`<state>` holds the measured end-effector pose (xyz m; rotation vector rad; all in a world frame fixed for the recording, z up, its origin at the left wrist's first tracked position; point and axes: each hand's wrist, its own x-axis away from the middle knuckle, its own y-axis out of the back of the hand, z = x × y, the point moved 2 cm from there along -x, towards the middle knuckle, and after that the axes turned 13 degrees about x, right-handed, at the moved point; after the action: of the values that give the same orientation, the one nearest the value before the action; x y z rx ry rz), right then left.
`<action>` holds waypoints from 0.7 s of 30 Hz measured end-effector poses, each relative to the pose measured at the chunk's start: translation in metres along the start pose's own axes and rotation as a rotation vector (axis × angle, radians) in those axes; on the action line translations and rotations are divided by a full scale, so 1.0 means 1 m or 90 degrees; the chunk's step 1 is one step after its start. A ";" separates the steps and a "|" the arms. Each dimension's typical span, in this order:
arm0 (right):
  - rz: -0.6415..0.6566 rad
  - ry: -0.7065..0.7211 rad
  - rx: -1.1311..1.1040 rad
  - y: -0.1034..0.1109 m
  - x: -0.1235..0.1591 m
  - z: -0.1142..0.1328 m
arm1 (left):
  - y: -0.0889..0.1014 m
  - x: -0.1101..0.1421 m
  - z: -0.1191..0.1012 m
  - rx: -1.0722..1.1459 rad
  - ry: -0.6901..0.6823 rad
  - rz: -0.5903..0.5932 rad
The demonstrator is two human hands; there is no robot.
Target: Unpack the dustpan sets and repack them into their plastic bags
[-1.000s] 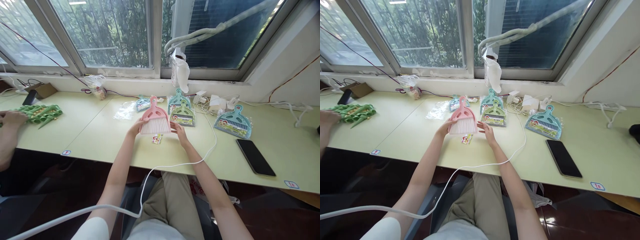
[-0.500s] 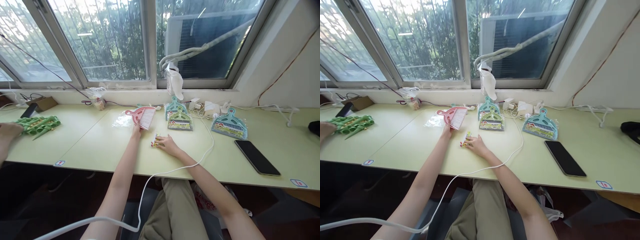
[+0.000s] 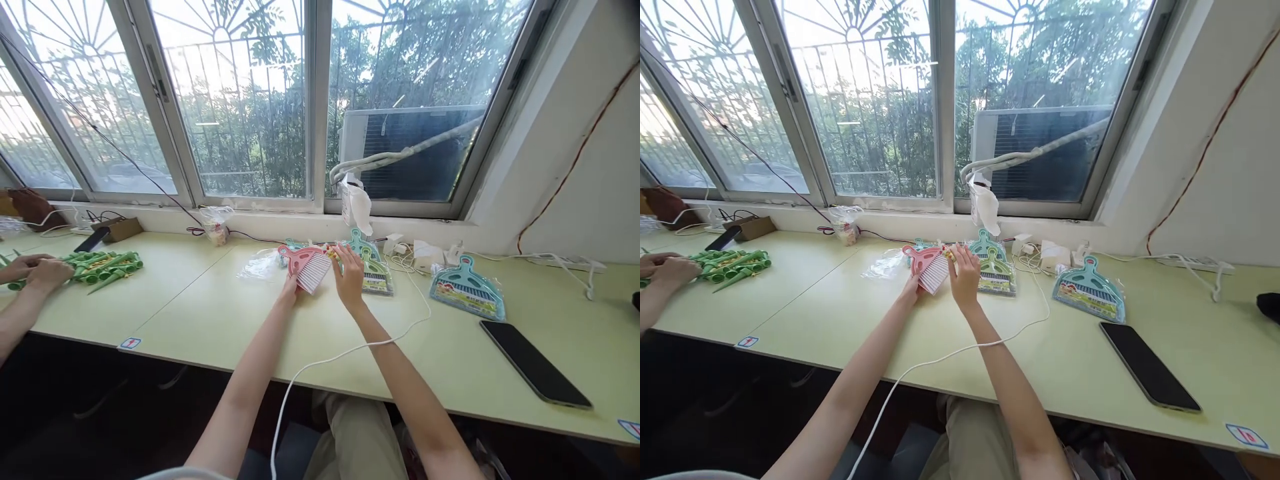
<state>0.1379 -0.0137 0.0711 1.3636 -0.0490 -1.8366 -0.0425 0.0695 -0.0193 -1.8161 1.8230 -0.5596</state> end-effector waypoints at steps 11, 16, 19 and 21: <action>0.330 -0.005 0.194 -0.077 0.052 -0.026 | -0.018 0.019 0.007 -0.025 0.047 0.035; 0.279 -0.049 0.239 -0.069 0.050 -0.029 | -0.021 0.021 0.008 -0.036 0.053 0.046; 0.261 -0.052 0.254 -0.068 0.051 -0.027 | -0.023 0.025 0.003 -0.037 0.037 0.059; 0.257 -0.048 0.258 -0.068 0.053 -0.024 | -0.025 0.027 0.001 -0.044 0.028 0.057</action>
<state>0.1138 0.0080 -0.0125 1.4242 -0.7170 -1.5814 -0.0220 0.0419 -0.0062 -1.7685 1.9650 -0.5118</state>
